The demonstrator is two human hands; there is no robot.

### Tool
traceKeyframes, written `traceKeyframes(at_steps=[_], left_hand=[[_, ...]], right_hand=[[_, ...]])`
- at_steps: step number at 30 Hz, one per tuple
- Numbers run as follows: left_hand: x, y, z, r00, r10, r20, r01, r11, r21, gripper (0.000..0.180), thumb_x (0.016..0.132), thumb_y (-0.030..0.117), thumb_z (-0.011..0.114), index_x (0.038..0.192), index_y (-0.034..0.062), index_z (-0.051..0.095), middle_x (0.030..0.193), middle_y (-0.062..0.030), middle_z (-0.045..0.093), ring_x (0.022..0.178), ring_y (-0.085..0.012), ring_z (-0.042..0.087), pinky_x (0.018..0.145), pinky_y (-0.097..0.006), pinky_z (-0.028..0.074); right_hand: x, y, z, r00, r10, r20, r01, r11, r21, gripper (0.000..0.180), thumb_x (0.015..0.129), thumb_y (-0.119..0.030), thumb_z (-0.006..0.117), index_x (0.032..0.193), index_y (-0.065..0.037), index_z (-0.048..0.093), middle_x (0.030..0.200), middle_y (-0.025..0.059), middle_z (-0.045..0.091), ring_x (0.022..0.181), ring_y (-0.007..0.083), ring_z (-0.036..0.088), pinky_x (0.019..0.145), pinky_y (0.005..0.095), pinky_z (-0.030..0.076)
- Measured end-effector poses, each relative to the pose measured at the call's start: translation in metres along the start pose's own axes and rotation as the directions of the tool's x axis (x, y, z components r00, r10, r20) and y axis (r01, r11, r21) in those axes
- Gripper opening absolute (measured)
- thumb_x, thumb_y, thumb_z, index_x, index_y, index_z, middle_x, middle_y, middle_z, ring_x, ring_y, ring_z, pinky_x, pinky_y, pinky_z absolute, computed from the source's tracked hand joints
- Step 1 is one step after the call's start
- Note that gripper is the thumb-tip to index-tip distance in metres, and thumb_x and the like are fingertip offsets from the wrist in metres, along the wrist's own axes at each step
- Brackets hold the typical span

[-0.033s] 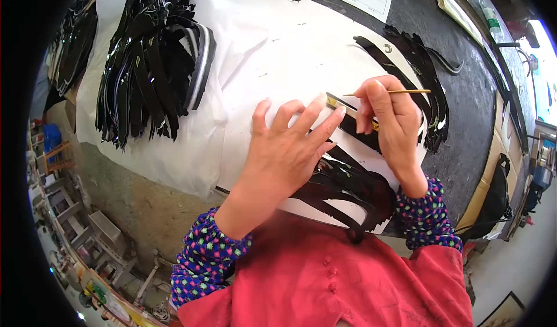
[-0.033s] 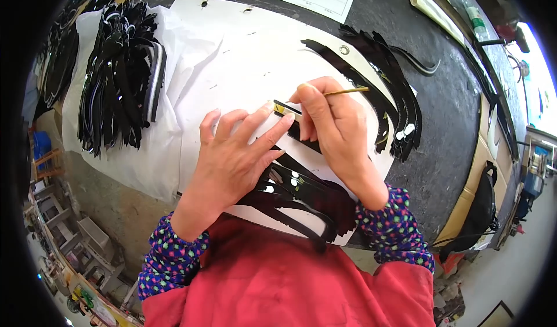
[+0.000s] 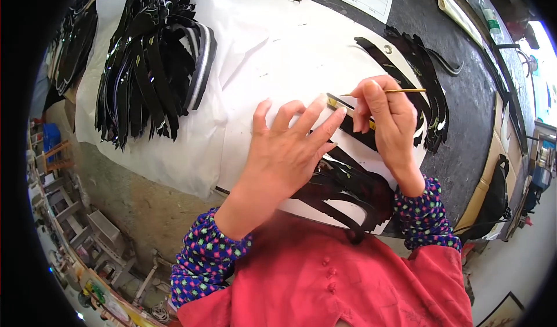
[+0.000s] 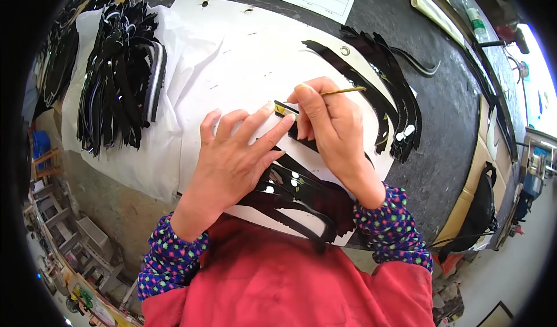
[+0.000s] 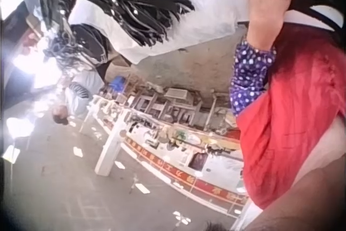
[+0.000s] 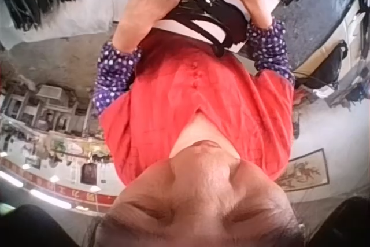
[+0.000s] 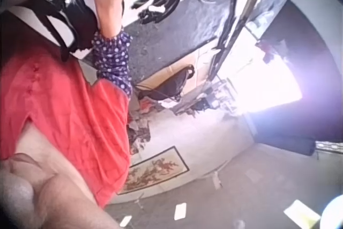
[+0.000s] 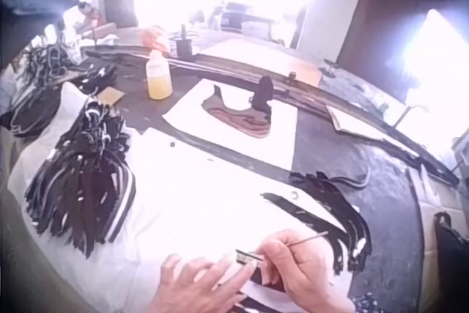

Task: Applying adhesive or paint to black shoe components using a small precision brush.

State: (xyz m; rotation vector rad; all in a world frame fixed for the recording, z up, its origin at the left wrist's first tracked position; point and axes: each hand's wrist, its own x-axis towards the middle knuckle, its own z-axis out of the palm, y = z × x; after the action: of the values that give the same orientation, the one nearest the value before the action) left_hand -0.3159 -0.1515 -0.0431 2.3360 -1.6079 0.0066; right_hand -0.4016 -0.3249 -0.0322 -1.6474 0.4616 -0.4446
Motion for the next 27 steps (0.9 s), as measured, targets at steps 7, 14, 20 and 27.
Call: traceKeyframes(at_steps=[7,14,20,27], left_hand=[[-0.003,-0.001,0.003,1.000,-0.022,-0.005,0.022,1.000,-0.012,0.054,0.091,0.035,0.068,0.143,0.0289,0.055,0.140,0.0038,0.051,0.117,-0.0177,0.046,0.109,-0.047,0.027],[-0.002,0.000,0.003,0.999,-0.030,-0.018,0.030,0.999,-0.021,0.053,0.090,0.036,0.069,0.141,0.0294,0.057,0.141,0.0038,0.051,0.117,-0.0183,0.045,0.110,-0.047,0.027],[-0.002,0.000,0.002,1.000,-0.025,-0.006,0.025,0.999,-0.030,0.053,0.090,0.036,0.069,0.141,0.0292,0.057,0.142,0.0030,0.050,0.118,-0.0188,0.045,0.110,-0.048,0.028],[-0.002,0.000,0.002,1.000,-0.025,-0.010,0.024,0.999,-0.024,0.053,0.090,0.035,0.069,0.141,0.0294,0.057,0.142,0.0026,0.050,0.118,-0.0189,0.045,0.110,-0.048,0.028]], right_hand=[[-0.007,0.006,-0.015,0.981,-0.196,-0.005,0.180,0.912,-0.369,0.010,0.099,-0.008,0.062,0.104,0.000,0.064,0.086,0.0062,0.063,0.068,0.0116,0.060,0.061,0.0236,0.047],[-0.033,0.012,-0.023,0.954,-0.295,0.049,0.268,0.772,-0.576,0.023,0.085,0.007,0.071,0.106,-0.001,0.066,0.097,0.0119,0.066,0.081,0.0226,0.067,0.073,0.0307,0.054],[-0.034,0.015,-0.022,0.950,-0.310,0.029,0.266,0.762,-0.591,0.023,0.085,0.007,0.071,0.106,-0.001,0.066,0.098,0.0123,0.067,0.083,0.0247,0.067,0.073,0.0317,0.054],[-0.033,0.011,-0.022,0.957,-0.286,0.041,0.256,0.774,-0.579,0.022,0.085,0.006,0.070,0.106,-0.001,0.066,0.098,0.0121,0.067,0.083,0.0237,0.067,0.073,0.0310,0.054]])
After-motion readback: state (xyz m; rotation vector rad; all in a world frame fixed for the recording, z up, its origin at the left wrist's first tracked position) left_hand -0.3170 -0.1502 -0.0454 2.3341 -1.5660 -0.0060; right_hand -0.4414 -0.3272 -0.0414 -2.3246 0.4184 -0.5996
